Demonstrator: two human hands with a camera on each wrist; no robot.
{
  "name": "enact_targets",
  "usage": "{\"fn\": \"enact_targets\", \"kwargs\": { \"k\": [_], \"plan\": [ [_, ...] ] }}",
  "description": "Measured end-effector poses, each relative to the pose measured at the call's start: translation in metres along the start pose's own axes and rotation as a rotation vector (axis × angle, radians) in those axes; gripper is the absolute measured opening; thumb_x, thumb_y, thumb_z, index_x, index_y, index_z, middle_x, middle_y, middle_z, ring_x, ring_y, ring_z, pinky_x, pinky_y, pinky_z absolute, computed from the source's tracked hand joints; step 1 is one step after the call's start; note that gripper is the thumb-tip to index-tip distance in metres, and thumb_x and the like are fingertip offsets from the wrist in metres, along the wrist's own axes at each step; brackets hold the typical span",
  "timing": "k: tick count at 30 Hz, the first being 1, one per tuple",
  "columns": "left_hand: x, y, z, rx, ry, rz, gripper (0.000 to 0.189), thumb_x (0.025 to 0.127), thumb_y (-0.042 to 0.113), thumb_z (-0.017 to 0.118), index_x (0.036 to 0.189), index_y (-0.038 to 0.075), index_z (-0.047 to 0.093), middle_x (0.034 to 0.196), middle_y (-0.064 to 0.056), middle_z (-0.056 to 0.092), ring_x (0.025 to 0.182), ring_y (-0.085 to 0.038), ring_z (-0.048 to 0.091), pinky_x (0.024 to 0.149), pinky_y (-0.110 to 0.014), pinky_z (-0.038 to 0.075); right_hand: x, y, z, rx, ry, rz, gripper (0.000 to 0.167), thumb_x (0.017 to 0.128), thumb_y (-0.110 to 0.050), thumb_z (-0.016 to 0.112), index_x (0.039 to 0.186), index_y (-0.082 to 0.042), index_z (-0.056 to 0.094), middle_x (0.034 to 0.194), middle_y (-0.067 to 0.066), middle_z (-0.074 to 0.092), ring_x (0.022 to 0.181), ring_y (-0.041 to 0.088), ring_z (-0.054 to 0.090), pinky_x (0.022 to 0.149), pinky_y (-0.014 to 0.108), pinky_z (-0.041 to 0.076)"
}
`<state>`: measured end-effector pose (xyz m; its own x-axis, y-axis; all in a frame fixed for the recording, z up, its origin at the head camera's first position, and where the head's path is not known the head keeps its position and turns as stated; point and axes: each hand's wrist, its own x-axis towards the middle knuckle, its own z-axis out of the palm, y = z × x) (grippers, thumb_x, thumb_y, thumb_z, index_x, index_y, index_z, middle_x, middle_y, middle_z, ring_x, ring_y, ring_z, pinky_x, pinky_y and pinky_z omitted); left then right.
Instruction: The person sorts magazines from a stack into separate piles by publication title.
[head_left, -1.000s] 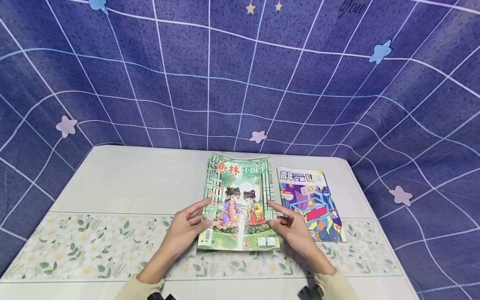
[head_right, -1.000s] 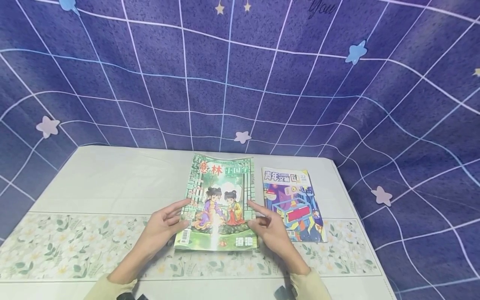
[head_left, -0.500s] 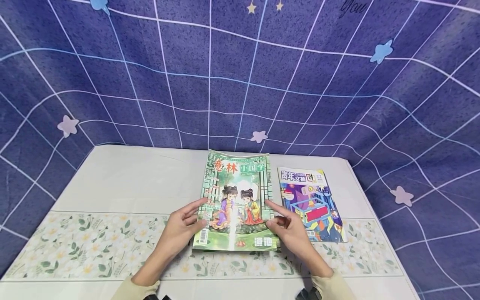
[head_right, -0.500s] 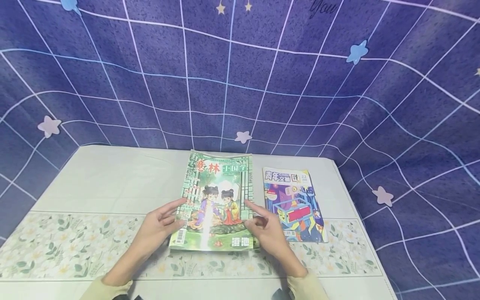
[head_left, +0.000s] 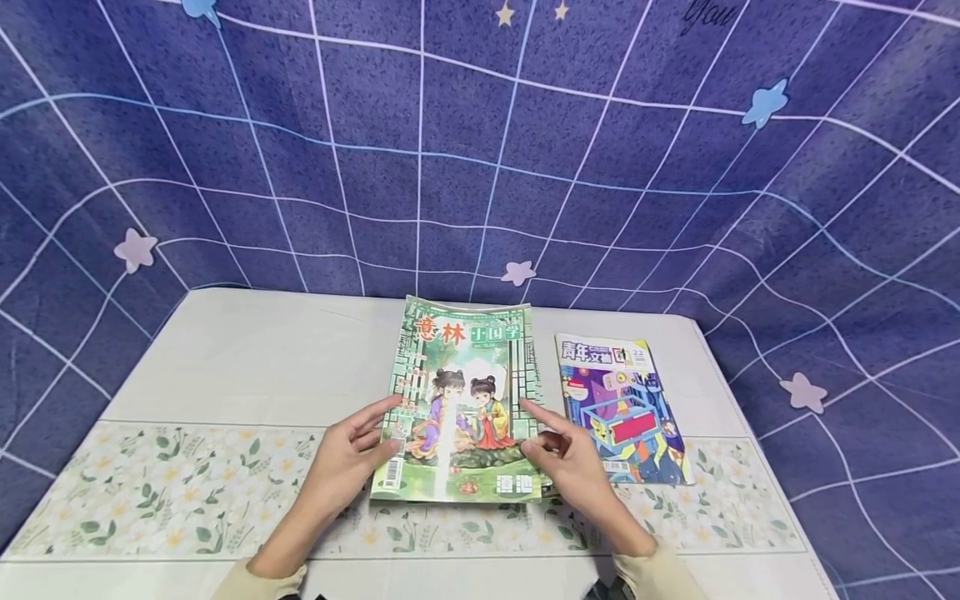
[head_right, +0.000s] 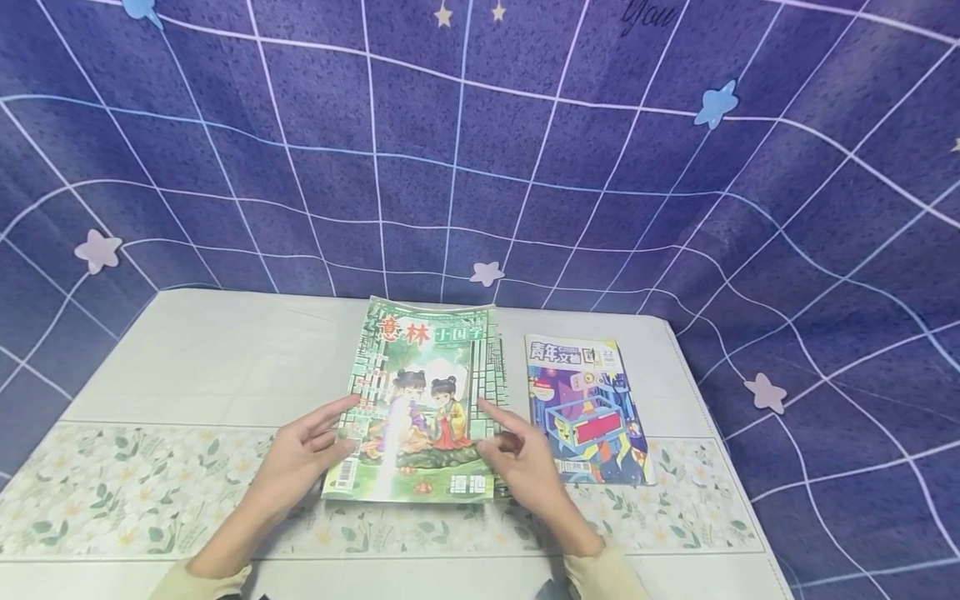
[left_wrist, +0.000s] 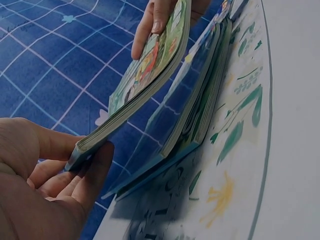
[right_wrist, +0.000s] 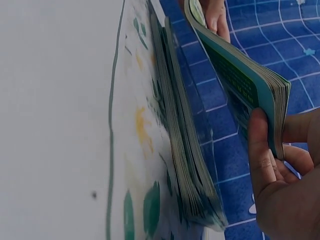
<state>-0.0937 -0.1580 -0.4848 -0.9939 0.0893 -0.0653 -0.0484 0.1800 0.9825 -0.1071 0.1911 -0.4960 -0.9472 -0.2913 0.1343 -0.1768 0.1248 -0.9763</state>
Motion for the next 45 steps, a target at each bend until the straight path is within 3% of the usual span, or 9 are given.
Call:
{"fn": "enact_targets", "kwargs": {
  "k": [6, 9, 12, 19, 23, 28, 33, 40, 45],
  "plan": [
    [-0.002, -0.002, -0.005, -0.002, 0.016, 0.001, 0.062, 0.104, 0.002, 0.074, 0.162, 0.014, 0.058, 0.171, -0.017, 0.047, 0.159, -0.041, 0.04, 0.122, -0.043, 0.045, 0.002, -0.004, 0.01, 0.004, 0.013, -0.017, 0.062, 0.103, 0.003, 0.073, 0.162, -0.003, 0.055, 0.088, 0.019, 0.076, 0.058, 0.002, 0.044, 0.052, 0.019, 0.038],
    [-0.002, -0.004, -0.007, -0.02, 0.041, 0.008, 0.062, 0.102, 0.0, 0.075, 0.161, 0.013, 0.059, 0.16, -0.017, 0.059, 0.129, -0.023, 0.068, 0.105, -0.025, 0.057, 0.003, -0.005, 0.016, 0.008, 0.021, -0.012, 0.062, 0.103, 0.003, 0.073, 0.162, -0.004, 0.056, 0.087, 0.018, 0.075, 0.058, 0.002, 0.043, 0.053, 0.019, 0.038],
    [-0.002, -0.006, -0.009, -0.048, 0.064, 0.015, 0.062, 0.101, -0.003, 0.075, 0.16, 0.012, 0.061, 0.14, -0.016, 0.065, 0.082, -0.005, 0.054, 0.074, -0.015, 0.051, 0.004, -0.006, 0.023, 0.008, 0.034, 0.001, 0.062, 0.103, 0.003, 0.073, 0.162, -0.006, 0.056, 0.088, 0.018, 0.074, 0.061, 0.003, 0.047, 0.056, 0.019, 0.039],
    [-0.001, -0.011, -0.014, -0.048, 0.09, 0.022, 0.061, 0.102, -0.004, 0.073, 0.159, 0.012, 0.061, 0.165, -0.013, 0.056, 0.123, -0.006, 0.065, 0.089, -0.008, 0.053, 0.007, -0.005, 0.035, 0.023, 0.069, 0.02, 0.063, 0.099, 0.007, 0.074, 0.16, -0.004, 0.059, 0.092, 0.021, 0.074, 0.067, 0.005, 0.058, 0.057, 0.016, 0.043],
    [0.0, -0.014, -0.017, -0.051, 0.111, 0.024, 0.06, 0.101, -0.006, 0.071, 0.158, 0.01, 0.062, 0.165, -0.013, 0.056, 0.126, -0.009, 0.066, 0.092, -0.008, 0.052, 0.009, -0.005, 0.04, 0.022, 0.074, 0.015, 0.063, 0.098, 0.007, 0.075, 0.158, -0.003, 0.06, 0.1, 0.023, 0.073, 0.073, 0.005, 0.064, 0.058, 0.015, 0.044],
    [-0.001, -0.015, -0.022, -0.029, 0.141, 0.011, 0.059, 0.101, -0.005, 0.069, 0.158, 0.009, 0.061, 0.169, -0.015, 0.051, 0.159, -0.034, 0.042, 0.105, -0.006, 0.044, 0.011, -0.008, 0.047, 0.028, 0.071, 0.009, 0.063, 0.099, 0.007, 0.074, 0.159, -0.003, 0.059, 0.093, 0.027, 0.074, 0.064, 0.004, 0.053, 0.056, 0.016, 0.041],
    [-0.002, -0.016, -0.027, -0.008, 0.186, 0.002, 0.06, 0.1, -0.007, 0.068, 0.158, 0.009, 0.062, 0.166, -0.014, 0.055, 0.155, -0.031, 0.048, 0.105, -0.006, 0.046, 0.014, -0.012, 0.055, 0.047, 0.066, 0.016, 0.064, 0.098, 0.007, 0.074, 0.16, -0.004, 0.058, 0.107, 0.026, 0.07, 0.07, 0.005, 0.059, 0.058, 0.015, 0.044],
    [-0.002, -0.018, -0.032, -0.016, 0.236, 0.062, 0.059, 0.098, -0.011, 0.068, 0.155, 0.006, 0.065, 0.154, -0.016, 0.065, 0.125, 0.004, 0.066, 0.099, -0.013, 0.056, 0.017, -0.016, 0.063, 0.042, 0.065, 0.004, 0.064, 0.099, 0.007, 0.073, 0.16, -0.006, 0.058, 0.112, 0.025, 0.071, 0.076, 0.007, 0.064, 0.061, 0.016, 0.046],
    [-0.003, -0.02, -0.038, -0.032, 0.263, 0.087, 0.057, 0.098, -0.013, 0.067, 0.153, 0.002, 0.066, 0.146, 0.003, 0.069, 0.122, 0.006, 0.067, 0.096, -0.015, 0.059, 0.02, -0.018, 0.069, 0.055, 0.048, -0.013, 0.064, 0.1, 0.006, 0.074, 0.161, -0.005, 0.057, 0.109, 0.025, 0.074, 0.072, 0.006, 0.061, 0.059, 0.016, 0.046]
  ]
}}
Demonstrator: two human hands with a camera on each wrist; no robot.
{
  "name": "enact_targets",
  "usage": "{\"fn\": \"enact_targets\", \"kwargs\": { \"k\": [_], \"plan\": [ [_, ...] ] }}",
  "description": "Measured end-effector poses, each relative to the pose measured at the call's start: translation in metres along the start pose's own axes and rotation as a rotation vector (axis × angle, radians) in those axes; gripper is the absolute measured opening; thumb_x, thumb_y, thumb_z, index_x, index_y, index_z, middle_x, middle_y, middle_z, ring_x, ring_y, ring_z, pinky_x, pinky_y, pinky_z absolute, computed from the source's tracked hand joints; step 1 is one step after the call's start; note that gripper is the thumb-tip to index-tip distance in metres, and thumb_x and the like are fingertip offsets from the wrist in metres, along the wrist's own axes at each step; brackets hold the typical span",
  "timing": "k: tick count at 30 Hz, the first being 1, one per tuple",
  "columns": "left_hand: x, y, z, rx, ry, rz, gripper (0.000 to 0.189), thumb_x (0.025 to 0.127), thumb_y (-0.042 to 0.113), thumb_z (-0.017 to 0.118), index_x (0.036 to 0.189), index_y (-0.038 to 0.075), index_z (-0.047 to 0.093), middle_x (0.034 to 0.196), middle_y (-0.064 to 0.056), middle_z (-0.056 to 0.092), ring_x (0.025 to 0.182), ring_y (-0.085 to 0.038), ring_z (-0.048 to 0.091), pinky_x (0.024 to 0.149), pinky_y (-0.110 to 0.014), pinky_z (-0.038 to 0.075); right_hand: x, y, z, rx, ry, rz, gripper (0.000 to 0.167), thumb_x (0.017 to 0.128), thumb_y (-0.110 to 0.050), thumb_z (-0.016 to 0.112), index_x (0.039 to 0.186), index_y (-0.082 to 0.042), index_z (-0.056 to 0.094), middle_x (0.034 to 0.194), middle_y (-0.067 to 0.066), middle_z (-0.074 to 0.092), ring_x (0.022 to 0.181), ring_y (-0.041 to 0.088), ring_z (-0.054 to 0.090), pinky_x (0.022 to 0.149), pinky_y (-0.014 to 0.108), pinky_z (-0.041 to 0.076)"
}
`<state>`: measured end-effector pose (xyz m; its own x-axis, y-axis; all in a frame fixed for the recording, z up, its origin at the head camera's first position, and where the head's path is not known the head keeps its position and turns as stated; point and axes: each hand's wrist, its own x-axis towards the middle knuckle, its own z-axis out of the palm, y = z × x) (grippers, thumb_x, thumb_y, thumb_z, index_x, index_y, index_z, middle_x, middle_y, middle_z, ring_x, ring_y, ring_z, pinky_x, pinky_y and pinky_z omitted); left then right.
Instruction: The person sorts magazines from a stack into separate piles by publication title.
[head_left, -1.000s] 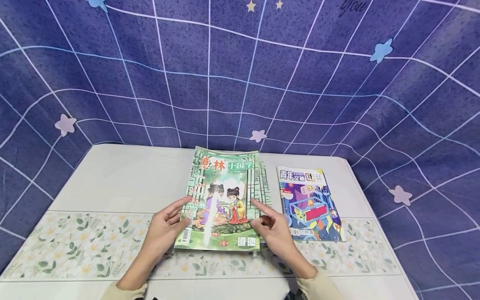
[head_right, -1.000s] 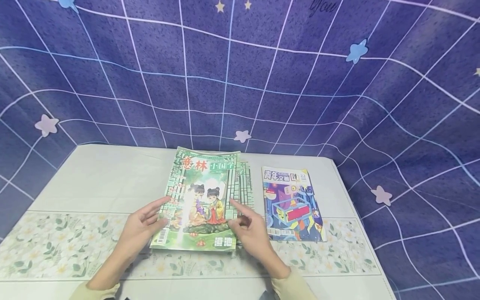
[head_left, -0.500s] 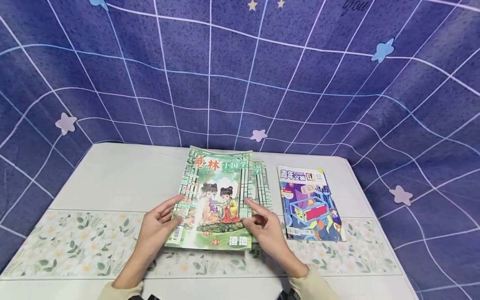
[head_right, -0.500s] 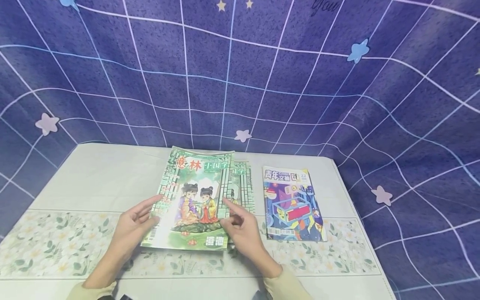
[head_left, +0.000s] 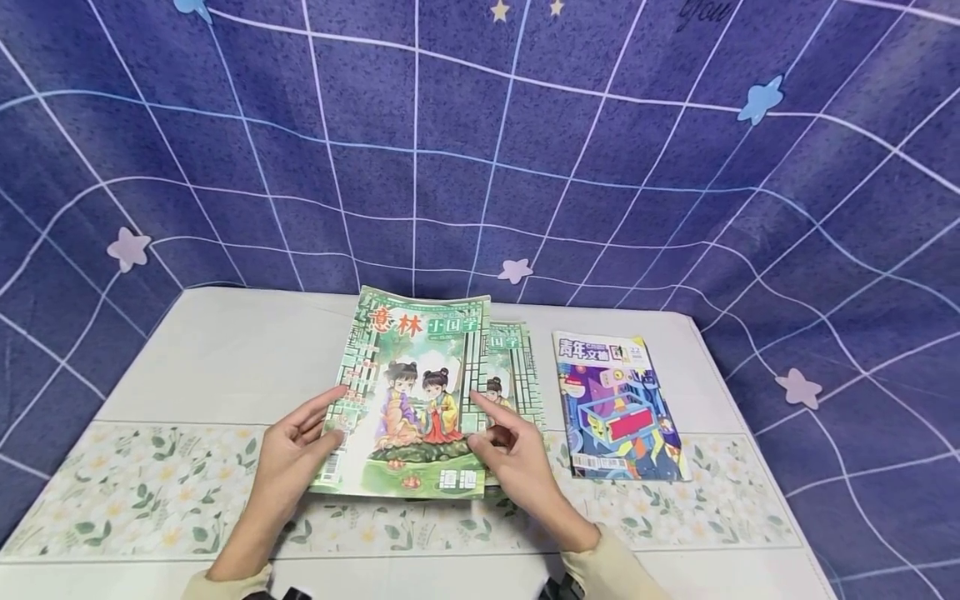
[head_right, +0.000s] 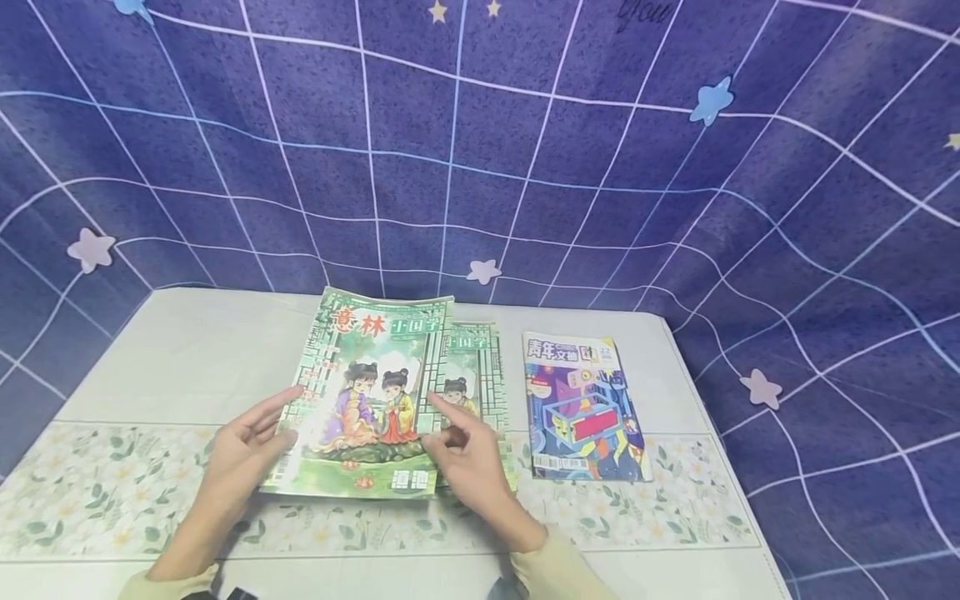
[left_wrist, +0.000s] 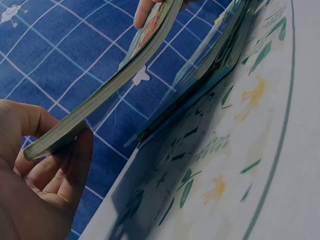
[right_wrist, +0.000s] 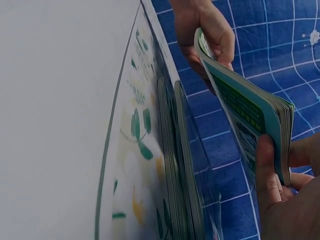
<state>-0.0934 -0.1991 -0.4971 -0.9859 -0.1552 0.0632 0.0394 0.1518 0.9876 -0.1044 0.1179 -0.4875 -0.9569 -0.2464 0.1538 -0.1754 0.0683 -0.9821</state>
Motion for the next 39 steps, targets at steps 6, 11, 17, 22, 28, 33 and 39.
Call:
{"fn": "enact_targets", "kwargs": {
  "k": [6, 11, 17, 22, 28, 33, 39],
  "plan": [
    [0.001, -0.001, -0.01, -0.012, 0.015, 0.002, 0.056, 0.099, -0.012, 0.066, 0.153, 0.004, 0.066, 0.149, 0.003, 0.067, 0.124, 0.006, 0.066, 0.095, -0.014, 0.058, 0.004, -0.001, 0.009, 0.028, -0.005, 0.019, 0.065, 0.1, 0.005, 0.074, 0.161, -0.008, 0.057, 0.099, 0.026, 0.076, 0.067, 0.005, 0.058, 0.058, 0.016, 0.046],
    [0.002, -0.002, -0.016, -0.053, 0.041, 0.018, 0.056, 0.098, -0.015, 0.067, 0.152, 0.002, 0.067, 0.145, 0.005, 0.069, 0.12, 0.002, 0.07, 0.093, -0.015, 0.06, 0.007, -0.003, 0.016, 0.038, -0.009, 0.032, 0.066, 0.099, 0.005, 0.074, 0.161, -0.008, 0.057, 0.109, 0.025, 0.075, 0.073, 0.005, 0.062, 0.062, 0.015, 0.047],
    [0.001, -0.001, -0.024, -0.021, 0.064, 0.002, 0.056, 0.099, -0.012, 0.066, 0.153, 0.004, 0.066, 0.154, 0.0, 0.064, 0.123, 0.008, 0.065, 0.093, -0.012, 0.058, 0.009, -0.005, 0.024, 0.038, -0.025, 0.023, 0.066, 0.099, 0.006, 0.073, 0.162, -0.006, 0.056, 0.101, 0.025, 0.075, 0.073, 0.006, 0.062, 0.059, 0.015, 0.044],
    [0.003, -0.002, -0.031, -0.106, 0.092, -0.011, 0.056, 0.098, -0.015, 0.066, 0.152, 0.001, 0.066, 0.137, 0.012, 0.074, 0.113, 0.002, 0.073, 0.086, -0.015, 0.062, 0.011, -0.006, 0.035, 0.043, -0.027, 0.011, 0.066, 0.098, 0.008, 0.074, 0.161, -0.005, 0.057, 0.097, 0.016, 0.066, 0.076, 0.005, 0.065, 0.061, 0.015, 0.047],
    [0.006, -0.004, -0.036, -0.161, 0.123, -0.029, 0.056, 0.097, -0.018, 0.064, 0.15, -0.001, 0.067, 0.123, 0.017, 0.078, 0.105, -0.001, 0.077, 0.08, -0.017, 0.063, 0.011, -0.005, 0.044, 0.027, -0.014, 0.013, 0.065, 0.098, 0.005, 0.075, 0.16, -0.008, 0.059, 0.098, 0.015, 0.071, 0.072, 0.003, 0.061, 0.063, 0.015, 0.048],
    [0.008, -0.005, -0.041, -0.167, 0.146, -0.056, 0.057, 0.097, -0.017, 0.063, 0.151, 0.001, 0.067, 0.121, 0.018, 0.078, 0.105, 0.0, 0.077, 0.079, -0.016, 0.063, 0.012, -0.003, 0.051, 0.029, -0.01, 0.02, 0.064, 0.099, 0.003, 0.075, 0.16, -0.01, 0.06, 0.105, 0.02, 0.068, 0.075, 0.002, 0.061, 0.063, 0.014, 0.047],
    [0.01, -0.007, -0.049, -0.187, 0.166, -0.052, 0.058, 0.095, -0.02, 0.061, 0.15, -0.001, 0.067, 0.118, 0.018, 0.079, 0.1, 0.0, 0.078, 0.074, -0.018, 0.064, 0.015, -0.005, 0.06, 0.042, -0.02, 0.021, 0.064, 0.099, 0.004, 0.074, 0.16, -0.01, 0.06, 0.104, 0.016, 0.066, 0.071, 0.0, 0.056, 0.059, 0.013, 0.043]
  ]
}}
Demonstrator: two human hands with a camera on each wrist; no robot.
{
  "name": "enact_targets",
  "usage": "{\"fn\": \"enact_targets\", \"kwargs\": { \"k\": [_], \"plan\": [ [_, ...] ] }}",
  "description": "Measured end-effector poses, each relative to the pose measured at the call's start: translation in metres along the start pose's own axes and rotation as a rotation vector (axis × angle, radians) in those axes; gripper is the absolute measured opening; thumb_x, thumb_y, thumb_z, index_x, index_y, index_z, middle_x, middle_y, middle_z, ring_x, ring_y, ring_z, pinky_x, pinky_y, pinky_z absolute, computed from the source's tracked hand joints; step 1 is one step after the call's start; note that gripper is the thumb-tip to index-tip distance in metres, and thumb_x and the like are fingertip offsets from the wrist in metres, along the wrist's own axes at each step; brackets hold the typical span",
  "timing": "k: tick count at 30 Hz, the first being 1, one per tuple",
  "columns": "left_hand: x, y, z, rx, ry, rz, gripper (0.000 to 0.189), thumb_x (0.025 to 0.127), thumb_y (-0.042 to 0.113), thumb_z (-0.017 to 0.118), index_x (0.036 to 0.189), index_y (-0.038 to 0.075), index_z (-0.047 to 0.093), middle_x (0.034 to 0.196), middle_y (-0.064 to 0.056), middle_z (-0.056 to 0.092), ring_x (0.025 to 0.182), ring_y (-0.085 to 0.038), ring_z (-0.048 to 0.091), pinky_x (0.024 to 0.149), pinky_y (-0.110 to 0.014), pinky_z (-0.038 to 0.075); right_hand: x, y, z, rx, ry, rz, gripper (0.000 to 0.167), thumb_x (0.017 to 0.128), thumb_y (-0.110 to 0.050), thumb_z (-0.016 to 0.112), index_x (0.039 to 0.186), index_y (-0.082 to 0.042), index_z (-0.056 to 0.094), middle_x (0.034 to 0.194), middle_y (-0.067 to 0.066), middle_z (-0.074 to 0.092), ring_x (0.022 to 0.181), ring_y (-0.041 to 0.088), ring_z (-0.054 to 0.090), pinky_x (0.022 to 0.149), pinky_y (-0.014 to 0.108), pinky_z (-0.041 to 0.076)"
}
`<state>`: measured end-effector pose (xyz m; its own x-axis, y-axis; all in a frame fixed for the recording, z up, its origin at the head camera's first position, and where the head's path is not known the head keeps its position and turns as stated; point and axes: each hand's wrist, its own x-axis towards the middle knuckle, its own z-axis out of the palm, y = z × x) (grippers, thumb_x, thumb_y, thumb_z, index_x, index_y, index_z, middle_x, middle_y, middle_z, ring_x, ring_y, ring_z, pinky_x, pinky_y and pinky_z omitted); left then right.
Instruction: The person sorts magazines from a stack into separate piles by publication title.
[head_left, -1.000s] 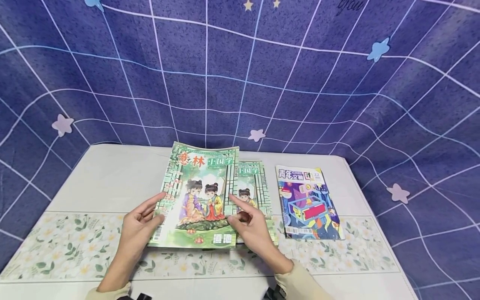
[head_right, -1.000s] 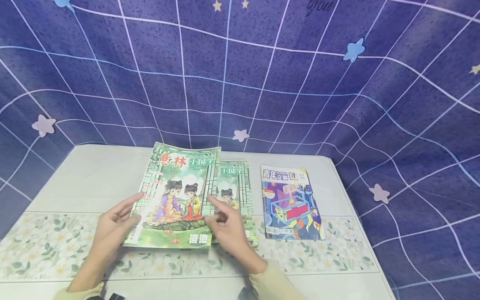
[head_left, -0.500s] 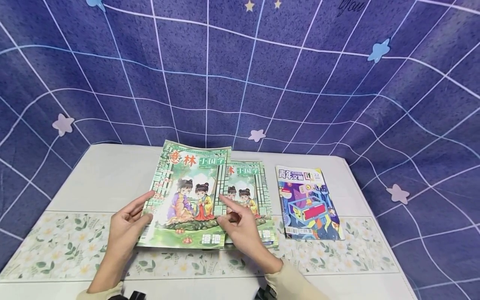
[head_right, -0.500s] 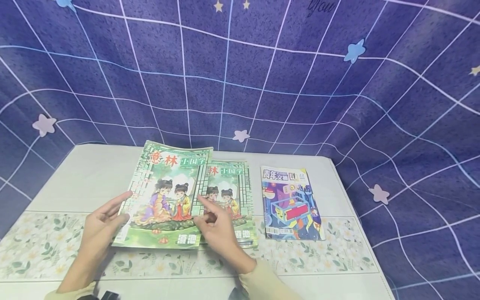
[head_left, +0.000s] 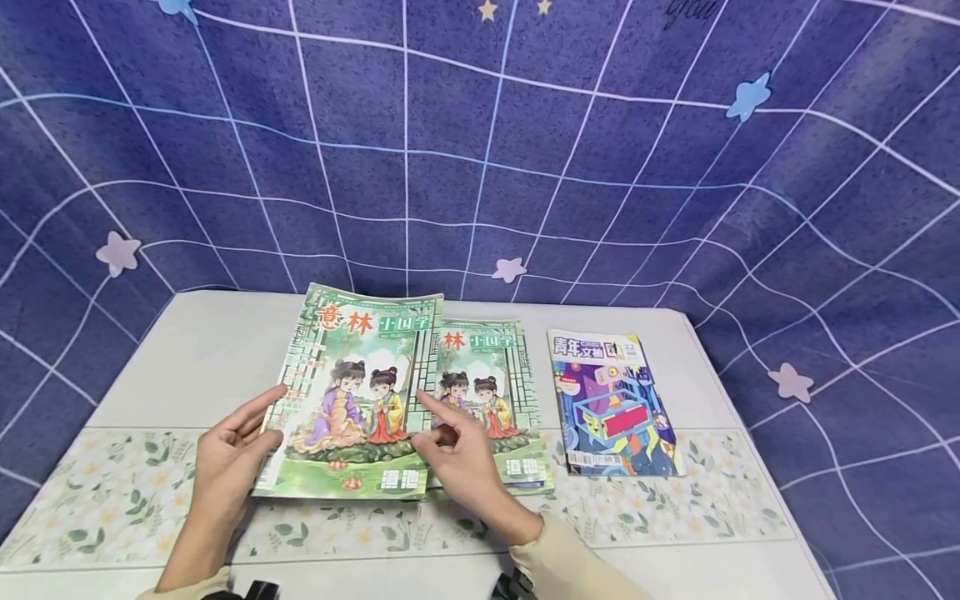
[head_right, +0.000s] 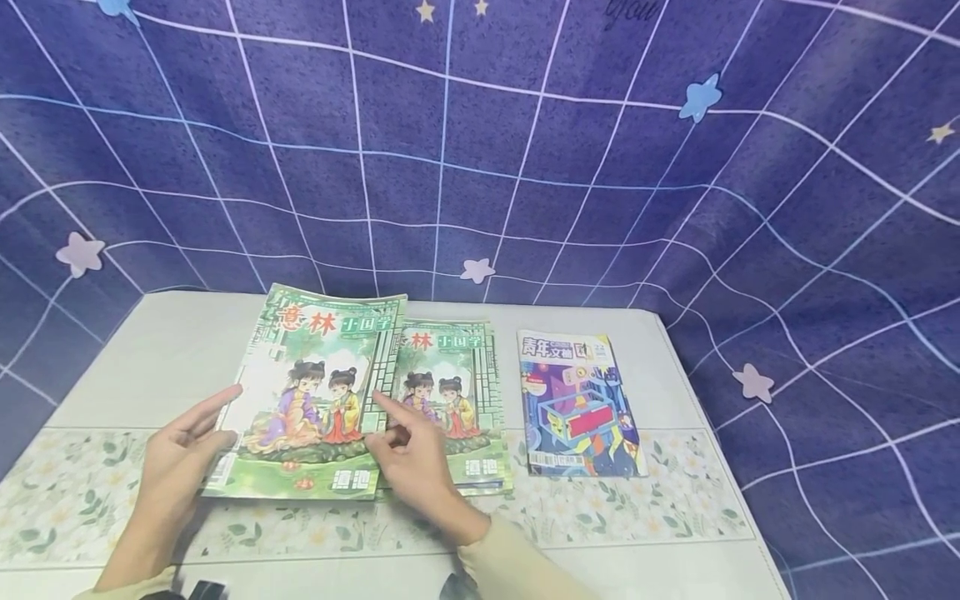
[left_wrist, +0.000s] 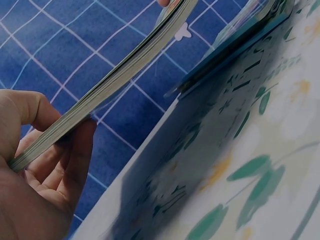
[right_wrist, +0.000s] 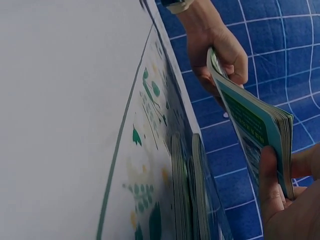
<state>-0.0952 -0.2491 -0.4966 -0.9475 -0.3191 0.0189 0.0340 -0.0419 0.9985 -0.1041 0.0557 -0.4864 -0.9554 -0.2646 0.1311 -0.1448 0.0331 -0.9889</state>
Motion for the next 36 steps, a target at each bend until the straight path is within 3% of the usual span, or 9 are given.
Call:
{"fn": "enact_targets", "kwargs": {
  "k": [4, 9, 15, 22, 26, 30, 33, 36],
  "plan": [
    [0.002, -0.001, -0.004, 0.0, 0.003, -0.012, 0.059, 0.095, -0.02, 0.062, 0.151, -0.001, 0.067, 0.116, 0.018, 0.08, 0.098, -0.001, 0.079, 0.072, -0.018, 0.064, 0.001, 0.0, 0.006, -0.009, 0.01, -0.002, 0.065, 0.098, 0.006, 0.074, 0.16, -0.009, 0.06, 0.109, 0.018, 0.072, 0.071, 0.0, 0.059, 0.058, 0.013, 0.045],
    [0.006, -0.004, -0.009, 0.023, 0.012, -0.027, 0.06, 0.095, -0.019, 0.062, 0.151, 0.0, 0.067, 0.114, 0.02, 0.079, 0.098, 0.001, 0.078, 0.071, -0.017, 0.063, 0.001, 0.002, 0.013, 0.012, 0.002, -0.005, 0.066, 0.099, 0.008, 0.073, 0.161, -0.006, 0.057, 0.141, 0.02, 0.066, 0.083, 0.002, 0.067, 0.063, 0.012, 0.05],
    [0.009, -0.006, -0.018, 0.005, 0.037, -0.034, 0.061, 0.094, -0.02, 0.061, 0.15, 0.002, 0.068, 0.113, 0.02, 0.08, 0.096, 0.001, 0.078, 0.071, -0.017, 0.063, 0.004, 0.003, 0.02, 0.011, -0.018, -0.012, 0.066, 0.1, 0.007, 0.073, 0.162, -0.009, 0.057, 0.131, 0.018, 0.068, 0.075, 0.001, 0.06, 0.06, 0.012, 0.046],
    [0.011, -0.005, -0.028, -0.043, 0.059, -0.03, 0.06, 0.094, -0.021, 0.061, 0.147, 0.005, 0.072, 0.111, 0.017, 0.081, 0.094, 0.001, 0.078, 0.07, -0.016, 0.062, 0.01, 0.001, 0.03, 0.01, -0.016, -0.001, 0.066, 0.1, 0.005, 0.074, 0.161, -0.012, 0.059, 0.148, 0.011, 0.066, 0.08, 0.001, 0.065, 0.063, 0.013, 0.049],
    [0.013, -0.005, -0.029, -0.006, 0.092, -0.046, 0.059, 0.093, -0.02, 0.062, 0.146, 0.005, 0.073, 0.11, 0.02, 0.08, 0.095, 0.004, 0.077, 0.071, -0.014, 0.061, 0.012, 0.002, 0.034, 0.014, -0.018, 0.003, 0.066, 0.1, 0.006, 0.075, 0.161, -0.012, 0.059, 0.134, 0.013, 0.07, 0.075, 0.001, 0.063, 0.059, 0.013, 0.048],
    [0.014, -0.007, -0.034, 0.044, 0.113, -0.064, 0.059, 0.094, -0.017, 0.063, 0.147, 0.007, 0.073, 0.109, 0.023, 0.079, 0.095, 0.007, 0.076, 0.073, -0.012, 0.06, 0.014, 0.004, 0.038, 0.003, -0.029, -0.016, 0.065, 0.101, 0.005, 0.074, 0.162, -0.01, 0.058, 0.13, 0.014, 0.071, 0.071, 0.0, 0.061, 0.057, 0.013, 0.045],
    [0.015, -0.008, -0.039, 0.107, 0.125, -0.058, 0.059, 0.094, -0.015, 0.064, 0.147, 0.009, 0.074, 0.116, 0.024, 0.076, 0.1, 0.01, 0.073, 0.079, -0.008, 0.058, 0.015, 0.004, 0.042, 0.001, -0.031, -0.02, 0.064, 0.101, 0.004, 0.074, 0.162, -0.012, 0.058, 0.128, 0.013, 0.071, 0.071, 0.0, 0.062, 0.057, 0.014, 0.044],
    [0.015, -0.007, -0.044, 0.171, 0.141, -0.058, 0.059, 0.094, -0.012, 0.065, 0.147, 0.012, 0.074, 0.12, 0.025, 0.073, 0.102, 0.014, 0.069, 0.082, -0.006, 0.055, 0.017, 0.004, 0.046, 0.002, -0.033, -0.006, 0.064, 0.101, 0.002, 0.075, 0.162, -0.014, 0.059, 0.117, 0.01, 0.073, 0.069, 0.0, 0.061, 0.057, 0.014, 0.044]
  ]
}}
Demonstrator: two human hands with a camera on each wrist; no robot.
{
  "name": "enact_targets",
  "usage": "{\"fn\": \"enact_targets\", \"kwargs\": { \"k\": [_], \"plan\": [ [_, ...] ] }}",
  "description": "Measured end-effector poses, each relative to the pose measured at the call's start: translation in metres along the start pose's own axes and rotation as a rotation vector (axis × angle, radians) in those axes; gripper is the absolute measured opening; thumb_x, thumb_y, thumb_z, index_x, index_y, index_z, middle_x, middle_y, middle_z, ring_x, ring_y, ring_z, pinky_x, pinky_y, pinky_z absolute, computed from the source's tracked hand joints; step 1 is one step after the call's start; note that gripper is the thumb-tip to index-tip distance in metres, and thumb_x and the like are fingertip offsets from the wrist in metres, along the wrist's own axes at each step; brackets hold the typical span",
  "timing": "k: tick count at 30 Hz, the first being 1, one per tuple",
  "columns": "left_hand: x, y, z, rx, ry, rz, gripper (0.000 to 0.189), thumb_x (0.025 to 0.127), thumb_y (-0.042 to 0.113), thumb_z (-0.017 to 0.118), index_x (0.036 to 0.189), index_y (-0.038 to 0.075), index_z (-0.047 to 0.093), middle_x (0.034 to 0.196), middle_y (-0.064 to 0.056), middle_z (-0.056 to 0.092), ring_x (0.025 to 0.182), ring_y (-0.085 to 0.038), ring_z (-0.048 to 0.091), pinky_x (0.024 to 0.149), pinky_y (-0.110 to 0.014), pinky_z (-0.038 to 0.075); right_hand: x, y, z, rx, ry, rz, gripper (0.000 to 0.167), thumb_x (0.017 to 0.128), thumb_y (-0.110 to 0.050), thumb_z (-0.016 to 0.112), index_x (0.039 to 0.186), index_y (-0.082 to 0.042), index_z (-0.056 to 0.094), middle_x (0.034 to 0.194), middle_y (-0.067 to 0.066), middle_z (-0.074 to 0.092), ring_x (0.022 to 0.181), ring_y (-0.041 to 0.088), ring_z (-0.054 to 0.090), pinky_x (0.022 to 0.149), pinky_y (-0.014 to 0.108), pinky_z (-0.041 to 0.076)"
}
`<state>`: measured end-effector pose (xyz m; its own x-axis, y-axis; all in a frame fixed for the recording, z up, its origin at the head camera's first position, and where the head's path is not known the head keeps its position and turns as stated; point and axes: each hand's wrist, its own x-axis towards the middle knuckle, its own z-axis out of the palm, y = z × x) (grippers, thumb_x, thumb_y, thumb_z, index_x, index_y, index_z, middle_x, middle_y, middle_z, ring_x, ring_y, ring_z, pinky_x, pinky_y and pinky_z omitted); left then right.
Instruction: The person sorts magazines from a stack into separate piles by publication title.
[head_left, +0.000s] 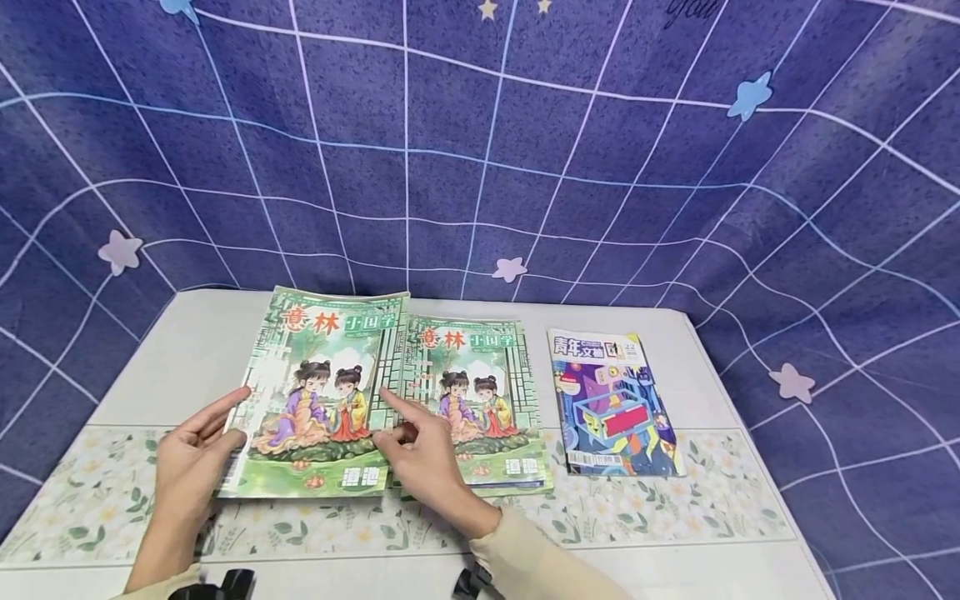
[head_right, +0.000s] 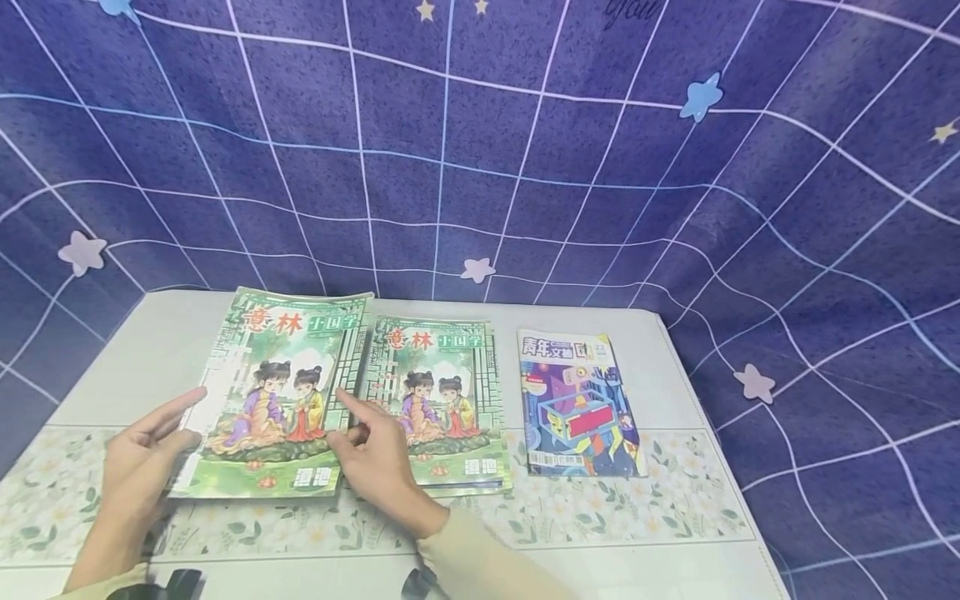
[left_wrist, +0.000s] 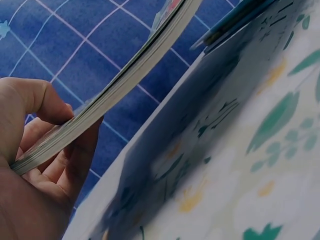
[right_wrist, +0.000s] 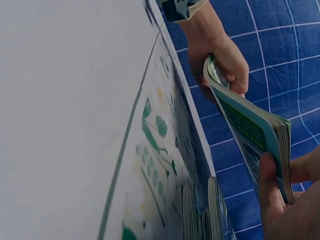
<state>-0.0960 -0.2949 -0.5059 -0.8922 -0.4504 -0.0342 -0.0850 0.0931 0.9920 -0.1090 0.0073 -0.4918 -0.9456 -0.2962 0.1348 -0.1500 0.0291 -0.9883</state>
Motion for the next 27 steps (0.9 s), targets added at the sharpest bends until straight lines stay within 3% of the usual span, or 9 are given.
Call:
{"fn": "enact_targets", "kwargs": {
  "k": [6, 8, 14, 22, 27],
  "plan": [
    [0.002, -0.001, -0.007, 0.038, 0.019, 0.007, 0.058, 0.093, -0.012, 0.065, 0.146, 0.011, 0.074, 0.111, 0.03, 0.074, 0.099, 0.015, 0.07, 0.081, -0.005, 0.054, 0.003, 0.0, 0.008, -0.012, 0.009, 0.004, 0.064, 0.099, 0.001, 0.076, 0.16, -0.012, 0.06, 0.109, 0.008, 0.076, 0.07, -0.002, 0.063, 0.058, 0.015, 0.049],
    [0.003, -0.001, -0.008, 0.06, 0.026, 0.01, 0.058, 0.093, -0.012, 0.065, 0.145, 0.01, 0.075, 0.107, 0.032, 0.074, 0.099, 0.015, 0.07, 0.081, -0.005, 0.054, 0.003, 0.0, 0.011, -0.01, 0.013, -0.002, 0.064, 0.099, 0.003, 0.076, 0.16, -0.01, 0.06, 0.117, 0.007, 0.074, 0.073, -0.002, 0.065, 0.059, 0.016, 0.052],
    [0.007, -0.005, -0.012, 0.141, 0.056, 0.007, 0.059, 0.093, -0.01, 0.066, 0.146, 0.012, 0.074, 0.108, 0.036, 0.072, 0.098, 0.016, 0.066, 0.078, -0.004, 0.052, 0.004, 0.0, 0.019, -0.013, 0.013, 0.001, 0.065, 0.099, 0.002, 0.076, 0.16, -0.01, 0.059, 0.123, 0.007, 0.073, 0.073, -0.004, 0.065, 0.061, 0.015, 0.051],
    [0.009, -0.007, -0.017, 0.046, 0.052, -0.015, 0.058, 0.093, -0.012, 0.066, 0.146, 0.011, 0.074, 0.107, 0.033, 0.074, 0.098, 0.017, 0.068, 0.08, -0.003, 0.052, 0.007, -0.001, 0.025, -0.061, 0.011, 0.033, 0.063, 0.101, 0.0, 0.076, 0.161, -0.013, 0.059, 0.127, 0.004, 0.072, 0.072, -0.004, 0.064, 0.066, 0.016, 0.054],
    [0.009, -0.007, -0.02, 0.08, 0.053, -0.007, 0.057, 0.095, -0.011, 0.066, 0.147, 0.011, 0.074, 0.112, 0.033, 0.072, 0.101, 0.018, 0.067, 0.083, -0.003, 0.052, 0.011, 0.001, 0.029, -0.091, 0.009, 0.032, 0.063, 0.101, 0.0, 0.077, 0.16, -0.013, 0.061, 0.118, 0.005, 0.072, 0.067, -0.004, 0.061, 0.061, 0.017, 0.051]
  ]
}}
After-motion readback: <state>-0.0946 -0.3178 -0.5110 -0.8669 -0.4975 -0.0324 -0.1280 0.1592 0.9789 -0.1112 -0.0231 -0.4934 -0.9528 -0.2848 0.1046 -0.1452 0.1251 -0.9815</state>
